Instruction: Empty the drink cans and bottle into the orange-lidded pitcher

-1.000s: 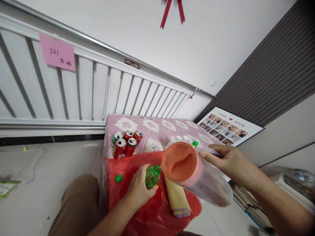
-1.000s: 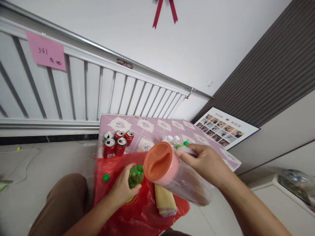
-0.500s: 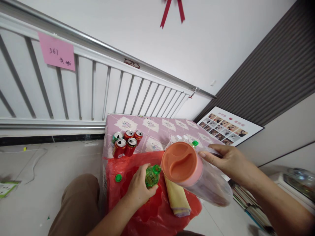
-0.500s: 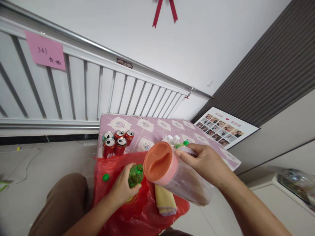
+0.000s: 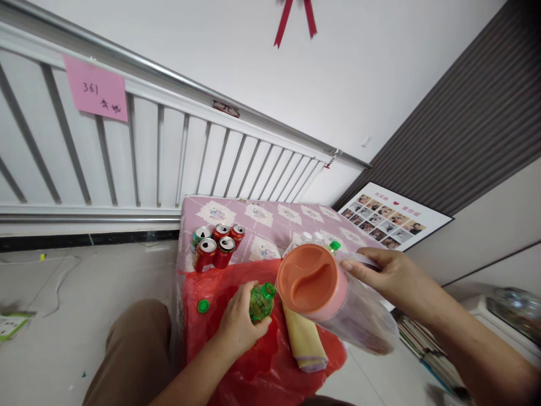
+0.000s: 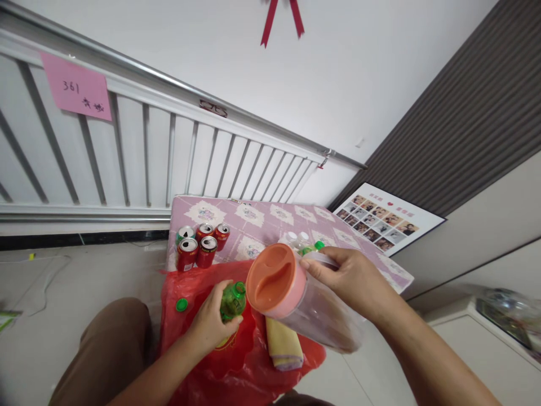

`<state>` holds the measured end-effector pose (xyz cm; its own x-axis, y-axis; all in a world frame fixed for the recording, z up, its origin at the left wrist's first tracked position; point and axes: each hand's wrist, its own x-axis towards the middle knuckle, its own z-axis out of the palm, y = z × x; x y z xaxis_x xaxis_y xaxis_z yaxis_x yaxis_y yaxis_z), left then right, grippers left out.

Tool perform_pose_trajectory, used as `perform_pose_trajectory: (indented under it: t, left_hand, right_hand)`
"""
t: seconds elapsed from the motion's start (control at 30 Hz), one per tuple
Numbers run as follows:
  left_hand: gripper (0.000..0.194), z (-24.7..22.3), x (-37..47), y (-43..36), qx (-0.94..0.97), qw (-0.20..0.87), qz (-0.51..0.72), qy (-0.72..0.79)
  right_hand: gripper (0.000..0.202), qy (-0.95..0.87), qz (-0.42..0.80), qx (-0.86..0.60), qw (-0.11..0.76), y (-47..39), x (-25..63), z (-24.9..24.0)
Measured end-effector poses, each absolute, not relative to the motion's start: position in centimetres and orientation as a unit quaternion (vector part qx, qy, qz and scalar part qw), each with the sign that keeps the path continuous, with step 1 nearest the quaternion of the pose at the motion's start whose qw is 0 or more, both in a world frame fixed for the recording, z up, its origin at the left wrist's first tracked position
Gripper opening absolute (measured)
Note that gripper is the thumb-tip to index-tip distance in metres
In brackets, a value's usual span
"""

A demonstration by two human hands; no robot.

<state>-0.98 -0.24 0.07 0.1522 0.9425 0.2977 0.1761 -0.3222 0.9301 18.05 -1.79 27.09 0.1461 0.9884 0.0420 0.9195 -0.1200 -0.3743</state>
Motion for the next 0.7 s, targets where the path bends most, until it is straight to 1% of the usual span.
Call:
perform_pose_trajectory:
  t: [0.17,0.53,0.7]
  left_hand:
    - [0.071,0.11,-0.98,-0.25,0.65,0.391,0.489,0.431]
    - [0.071,0.07,-0.99,-0.22,0.655,0.39,0.484,0.43]
    - [0.07,0.13,-0.98,-0.27,0.655,0.39,0.482,0.432]
  right_hand:
    - [0.047,-0.651,0.095,-0.736,0.161,-1.72,18.22,26.97]
    - [0.053,-0.645,0.112,-0.74,0.158,-1.9,17.72,27.2]
    - [0.054,-0.644,0.098,-0.745,0.145,-1.82,18.09,27.1]
